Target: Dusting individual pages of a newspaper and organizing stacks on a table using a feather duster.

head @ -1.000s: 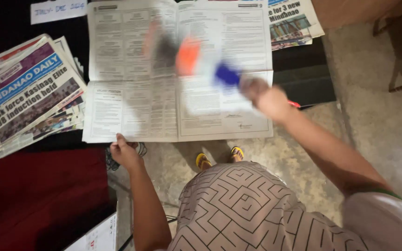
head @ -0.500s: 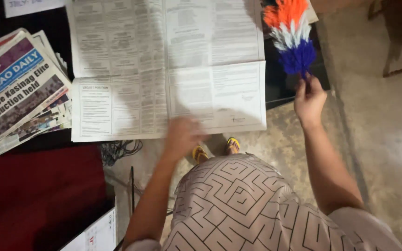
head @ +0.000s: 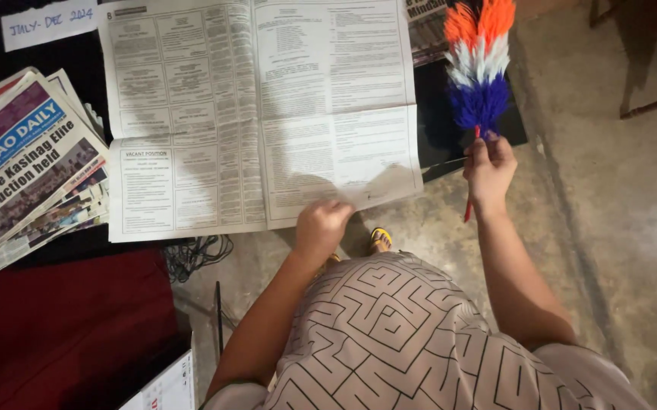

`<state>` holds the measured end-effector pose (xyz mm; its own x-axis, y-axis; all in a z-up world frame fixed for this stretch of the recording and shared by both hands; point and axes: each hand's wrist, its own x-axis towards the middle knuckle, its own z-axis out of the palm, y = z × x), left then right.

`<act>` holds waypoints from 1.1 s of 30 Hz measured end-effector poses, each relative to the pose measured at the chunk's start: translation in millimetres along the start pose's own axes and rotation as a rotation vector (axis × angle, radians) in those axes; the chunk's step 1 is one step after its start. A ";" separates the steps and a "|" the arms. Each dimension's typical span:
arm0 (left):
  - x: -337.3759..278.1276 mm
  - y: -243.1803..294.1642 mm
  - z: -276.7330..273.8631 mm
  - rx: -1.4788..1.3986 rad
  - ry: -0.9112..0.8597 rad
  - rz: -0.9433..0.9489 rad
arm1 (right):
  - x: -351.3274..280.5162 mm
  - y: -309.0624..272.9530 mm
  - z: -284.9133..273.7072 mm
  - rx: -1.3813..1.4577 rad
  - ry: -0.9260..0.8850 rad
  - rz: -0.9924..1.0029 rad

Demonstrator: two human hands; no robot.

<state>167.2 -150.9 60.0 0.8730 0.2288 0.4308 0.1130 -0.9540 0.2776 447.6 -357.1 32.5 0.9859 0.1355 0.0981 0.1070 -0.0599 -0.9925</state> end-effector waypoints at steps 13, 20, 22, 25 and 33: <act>-7.7 -40.3 -1.6 -0.559 0.801 -0.663 | -29.8 -57.8 13.1 0.097 -0.020 -0.014; -11.7 -66.1 -60.9 -1.118 1.082 -1.164 | -56.7 -52.7 29.0 -0.124 -0.251 -0.264; -11.2 -72.2 -81.9 -1.283 1.118 -1.074 | -60.2 -57.0 29.9 -0.288 -0.274 -0.284; 6.1 -73.1 -105.2 -1.316 1.370 -1.086 | -58.5 -52.1 31.8 -0.505 -0.306 -0.278; -128.7 -199.8 -52.6 -0.218 1.346 -0.952 | -54.9 -63.4 36.9 -0.578 -0.324 -0.291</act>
<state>7.3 20.5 -5.7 -0.4853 0.7775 0.4001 0.1648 -0.3680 0.9151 381.9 -324.2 87.2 0.8289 0.5067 0.2371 0.4989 -0.4779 -0.7230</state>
